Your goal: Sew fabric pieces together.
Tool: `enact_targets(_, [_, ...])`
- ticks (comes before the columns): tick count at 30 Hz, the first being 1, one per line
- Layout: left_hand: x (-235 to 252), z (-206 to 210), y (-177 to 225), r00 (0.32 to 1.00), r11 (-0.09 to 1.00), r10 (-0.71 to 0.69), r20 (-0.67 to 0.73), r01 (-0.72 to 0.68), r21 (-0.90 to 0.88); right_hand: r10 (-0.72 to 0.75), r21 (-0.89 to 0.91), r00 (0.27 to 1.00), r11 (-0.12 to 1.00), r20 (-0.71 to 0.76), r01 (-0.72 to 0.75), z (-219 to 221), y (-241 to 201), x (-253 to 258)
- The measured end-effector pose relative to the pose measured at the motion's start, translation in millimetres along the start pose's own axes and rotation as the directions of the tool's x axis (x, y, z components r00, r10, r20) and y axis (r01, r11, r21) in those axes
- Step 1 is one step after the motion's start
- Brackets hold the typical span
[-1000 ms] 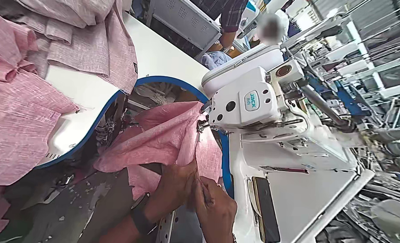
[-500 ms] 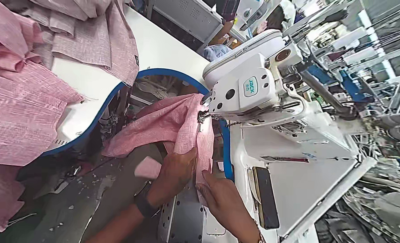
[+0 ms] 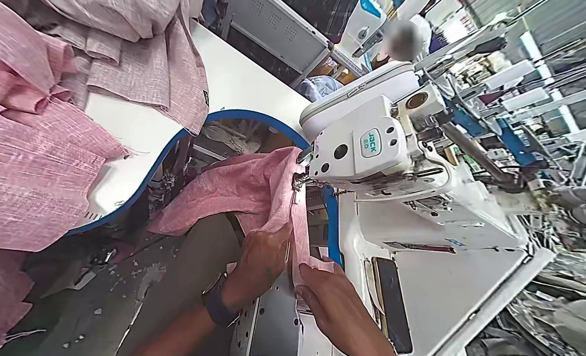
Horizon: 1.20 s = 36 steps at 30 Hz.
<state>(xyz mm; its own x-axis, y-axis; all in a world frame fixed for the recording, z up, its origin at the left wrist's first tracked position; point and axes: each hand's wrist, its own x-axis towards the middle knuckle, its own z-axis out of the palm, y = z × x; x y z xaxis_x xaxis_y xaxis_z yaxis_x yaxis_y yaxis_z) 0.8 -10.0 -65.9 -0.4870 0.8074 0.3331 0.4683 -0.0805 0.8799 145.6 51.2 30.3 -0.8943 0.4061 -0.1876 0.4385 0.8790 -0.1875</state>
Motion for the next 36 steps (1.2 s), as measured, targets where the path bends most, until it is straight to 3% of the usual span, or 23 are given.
enact_targets(2, [-2.3, 1.8, 0.7, 1.0, 1.0, 0.002, -0.013, -0.002, -0.002, -0.046, 0.048, 0.974, 0.997, -0.223, 0.058, 3.8, 1.9, 1.2])
enact_targets(4, [-5.8, 2.6, 2.2, 1.0, 1.0, 0.008, -0.03, -0.008, 0.001, 0.018, 0.193, 0.924, 0.979, -0.383, 0.061, 10.6, -1.1, 5.6])
enact_targets(7, [-13.6, 1.6, 3.5, 0.999, 1.0, 0.011, -0.043, -0.011, -0.001, 0.176, 0.563, 0.908, 0.823, -0.38, 0.076, 21.9, -4.4, 6.7])
enact_targets(9, [-16.5, 1.0, 4.1, 0.999, 1.0, 0.0, -0.035, -0.001, -0.026, 0.259, 0.706, 0.889, 0.702, -0.377, 0.095, 27.9, -6.9, 5.4])
enact_targets(11, [-13.3, 2.4, 2.4, 1.0, 0.999, -0.003, -0.022, 0.002, -0.04, 0.268, 0.637, 0.827, 0.759, -0.494, 0.134, 35.5, -11.3, 6.0])
enact_targets(14, [0.5, 3.8, -0.9, 0.999, 0.996, -0.043, 0.014, 0.044, -0.081, 0.089, 0.248, 0.699, 0.96, -0.71, 0.13, 47.1, -18.5, 12.8])
enact_targets(16, [7.3, 2.8, -2.6, 0.998, 0.992, -0.052, 0.035, 0.056, -0.115, -0.008, 0.072, 0.64, 0.993, -0.768, 0.098, 52.9, -17.6, 18.9])
enact_targets(19, [1.3, 1.7, -2.6, 1.0, 0.991, 0.004, 0.008, -0.003, -0.131, -0.046, -0.038, 0.601, 0.999, -0.798, 0.027, 58.0, -7.2, 28.0])
enact_targets(26, [6.4, 20.3, -12.9, 0.966, 0.986, 0.132, -0.224, -0.152, -0.071, 0.003, 0.045, 0.524, 0.997, -0.852, 0.067, 73.5, 4.1, 46.4])
enact_targets(31, [33.1, 25.7, -16.7, 0.961, 0.988, 0.139, -0.238, -0.12, 0.092, 0.144, 0.182, 0.555, 0.983, -0.819, 0.013, 69.3, 12.5, 62.5])
enact_targets(36, [32.7, 26.5, -16.3, 0.964, 0.977, 0.178, -0.196, -0.149, 0.151, 0.146, 0.154, 0.612, 0.987, -0.778, -0.04, 67.5, 14.3, 65.7])
